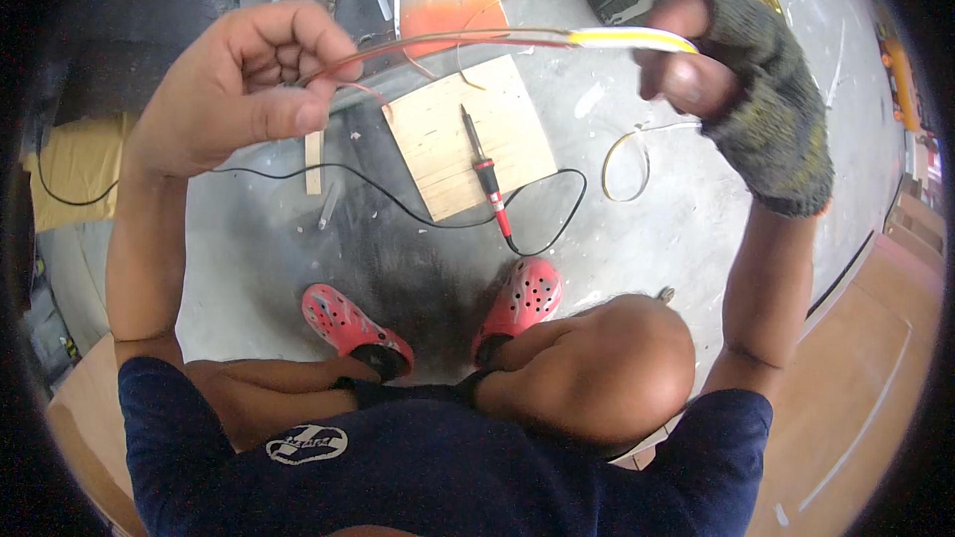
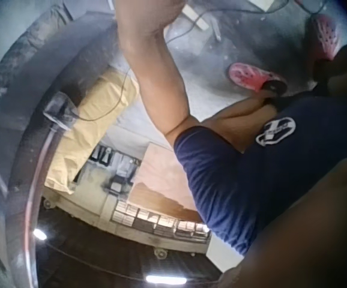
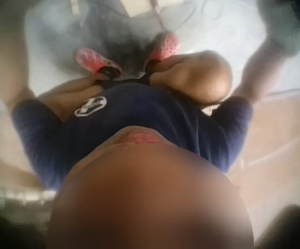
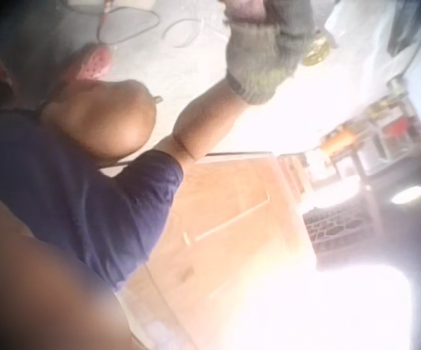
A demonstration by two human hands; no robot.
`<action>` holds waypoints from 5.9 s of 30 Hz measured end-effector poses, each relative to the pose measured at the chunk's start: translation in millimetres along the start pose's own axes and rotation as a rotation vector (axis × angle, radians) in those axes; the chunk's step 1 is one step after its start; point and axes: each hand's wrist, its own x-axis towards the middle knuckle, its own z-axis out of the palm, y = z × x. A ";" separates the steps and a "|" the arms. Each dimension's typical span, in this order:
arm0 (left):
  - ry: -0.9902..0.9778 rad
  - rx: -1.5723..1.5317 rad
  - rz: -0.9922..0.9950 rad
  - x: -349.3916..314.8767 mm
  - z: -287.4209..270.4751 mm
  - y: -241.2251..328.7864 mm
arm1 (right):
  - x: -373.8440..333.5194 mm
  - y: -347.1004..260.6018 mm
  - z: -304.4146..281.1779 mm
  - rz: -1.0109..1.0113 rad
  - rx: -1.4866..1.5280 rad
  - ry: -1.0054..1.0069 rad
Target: Soldering a wire to a connector using a soldering iron and flux.
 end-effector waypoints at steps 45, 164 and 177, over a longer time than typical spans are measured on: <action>-0.345 0.024 -0.193 -22.8 238.5 546.9 | -191.1 -495.6 -243.8 0.289 0.313 0.298; 0.205 -0.520 -0.702 18.0 355.1 38.2 | -266.4 -102.7 136.6 1.136 0.785 0.827; 0.118 -0.213 -0.888 -1.4 341.5 -5.2 | -464.5 170.4 205.3 1.775 -0.091 0.635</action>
